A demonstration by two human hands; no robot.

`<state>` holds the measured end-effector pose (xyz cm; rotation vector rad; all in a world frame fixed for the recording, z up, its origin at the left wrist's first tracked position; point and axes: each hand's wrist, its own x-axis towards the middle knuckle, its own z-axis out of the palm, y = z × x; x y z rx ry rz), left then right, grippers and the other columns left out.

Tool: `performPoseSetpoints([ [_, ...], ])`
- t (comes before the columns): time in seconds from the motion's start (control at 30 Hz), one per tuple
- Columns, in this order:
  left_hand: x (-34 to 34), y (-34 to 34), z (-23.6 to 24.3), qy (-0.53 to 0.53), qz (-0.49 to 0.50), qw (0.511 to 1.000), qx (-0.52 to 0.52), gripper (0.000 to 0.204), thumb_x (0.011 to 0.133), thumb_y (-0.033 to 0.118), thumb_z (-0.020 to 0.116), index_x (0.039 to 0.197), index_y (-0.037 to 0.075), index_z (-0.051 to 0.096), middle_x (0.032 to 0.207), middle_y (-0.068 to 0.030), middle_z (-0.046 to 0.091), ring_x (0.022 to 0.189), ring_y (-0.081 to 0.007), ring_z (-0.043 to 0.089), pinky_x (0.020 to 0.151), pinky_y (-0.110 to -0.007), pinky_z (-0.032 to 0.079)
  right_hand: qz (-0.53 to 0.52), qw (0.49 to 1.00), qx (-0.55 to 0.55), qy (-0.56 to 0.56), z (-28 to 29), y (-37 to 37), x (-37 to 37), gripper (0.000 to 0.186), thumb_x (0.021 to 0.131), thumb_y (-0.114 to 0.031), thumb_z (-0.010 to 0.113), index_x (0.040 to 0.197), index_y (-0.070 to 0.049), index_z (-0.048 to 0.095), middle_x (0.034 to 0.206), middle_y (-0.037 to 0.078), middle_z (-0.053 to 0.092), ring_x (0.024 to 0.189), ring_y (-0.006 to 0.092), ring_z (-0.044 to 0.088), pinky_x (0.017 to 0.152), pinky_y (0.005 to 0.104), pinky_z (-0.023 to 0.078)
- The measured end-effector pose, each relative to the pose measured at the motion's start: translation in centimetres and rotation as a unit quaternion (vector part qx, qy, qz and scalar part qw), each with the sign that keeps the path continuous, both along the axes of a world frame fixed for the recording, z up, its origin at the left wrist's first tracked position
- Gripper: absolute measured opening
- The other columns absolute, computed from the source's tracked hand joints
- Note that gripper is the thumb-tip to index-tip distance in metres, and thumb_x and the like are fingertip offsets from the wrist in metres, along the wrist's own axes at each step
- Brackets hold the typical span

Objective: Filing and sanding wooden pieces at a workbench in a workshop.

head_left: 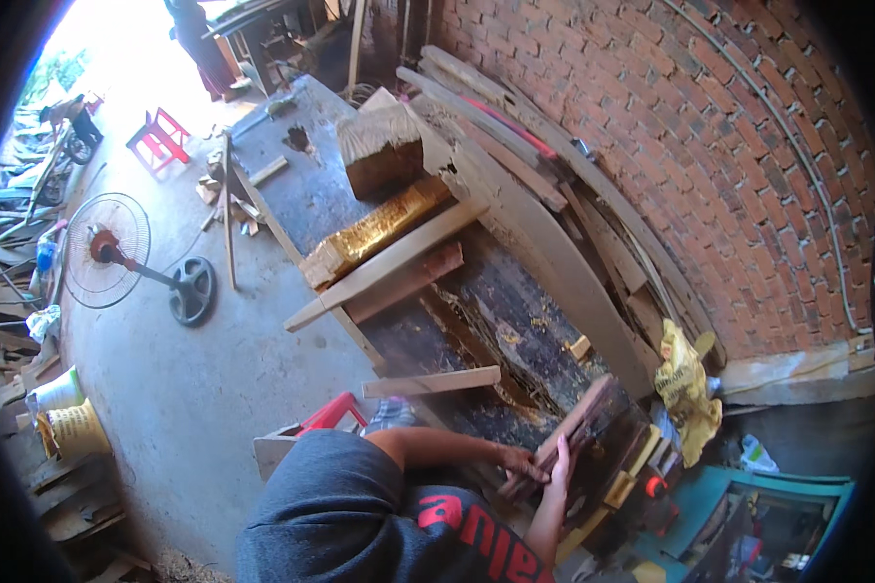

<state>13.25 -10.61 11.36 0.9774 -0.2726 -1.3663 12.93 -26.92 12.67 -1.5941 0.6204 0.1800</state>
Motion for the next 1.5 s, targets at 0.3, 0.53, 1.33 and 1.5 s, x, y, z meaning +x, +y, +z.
performPoseSetpoints([
  [0.3, 0.5, -1.1, -4.8, -0.219, -0.041, 0.955, 0.196, 0.068, 0.076, 0.06, 0.069, 0.115, 0.004, 0.063, 0.109, -0.0147, 0.065, 0.099, -0.0259, 0.063, 0.08, -0.041, 0.051, -0.071, 0.996, -0.042, -0.034, 2.0, -2.9, -5.1, 0.074, 0.088, -0.028, 0.065, 0.146, -0.002, 0.028, 0.146, 0.019, 0.036, 0.129, 0.0329, 0.042, 0.104, 0.0419, 0.038],
  [0.53, 1.8, 6.0, -2.6, -0.399, 0.156, 0.838, 0.338, 0.045, 0.08, 0.039, 0.07, 0.115, 0.011, 0.065, 0.101, -0.0132, 0.069, 0.097, -0.0283, 0.067, 0.086, -0.04, 0.052, -0.146, 0.972, -0.184, -0.008, 1.7, -4.0, -4.2, 0.077, 0.083, -0.022, 0.073, 0.144, -0.001, 0.032, 0.143, 0.02, 0.042, 0.126, 0.0321, 0.047, 0.103, 0.0427, 0.042],
  [1.33, 2.1, 16.8, -3.0, -0.529, 0.136, 0.603, 0.582, 0.058, 0.076, 0.026, 0.074, 0.128, 0.014, 0.051, 0.114, -0.0137, 0.054, 0.107, -0.0356, 0.051, 0.09, -0.048, 0.042, -0.132, 0.851, -0.5, 0.088, -4.8, -8.2, 1.0, 0.087, 0.074, -0.051, 0.075, 0.144, -0.02, 0.035, 0.12, 0.029, 0.047, 0.111, 0.045, 0.047, 0.094, 0.0558, 0.039],
  [1.5, 2.1, 17.9, -4.6, -0.538, 0.136, 0.609, 0.567, 0.053, 0.076, 0.025, 0.073, 0.124, 0.011, 0.055, 0.112, -0.0149, 0.055, 0.103, -0.0359, 0.052, 0.088, -0.047, 0.044, -0.093, 0.801, -0.569, 0.163, -4.1, -8.3, 1.7, 0.074, 0.081, -0.044, 0.071, 0.143, -0.021, 0.037, 0.125, 0.023, 0.042, 0.112, 0.0411, 0.045, 0.094, 0.0539, 0.038],
])
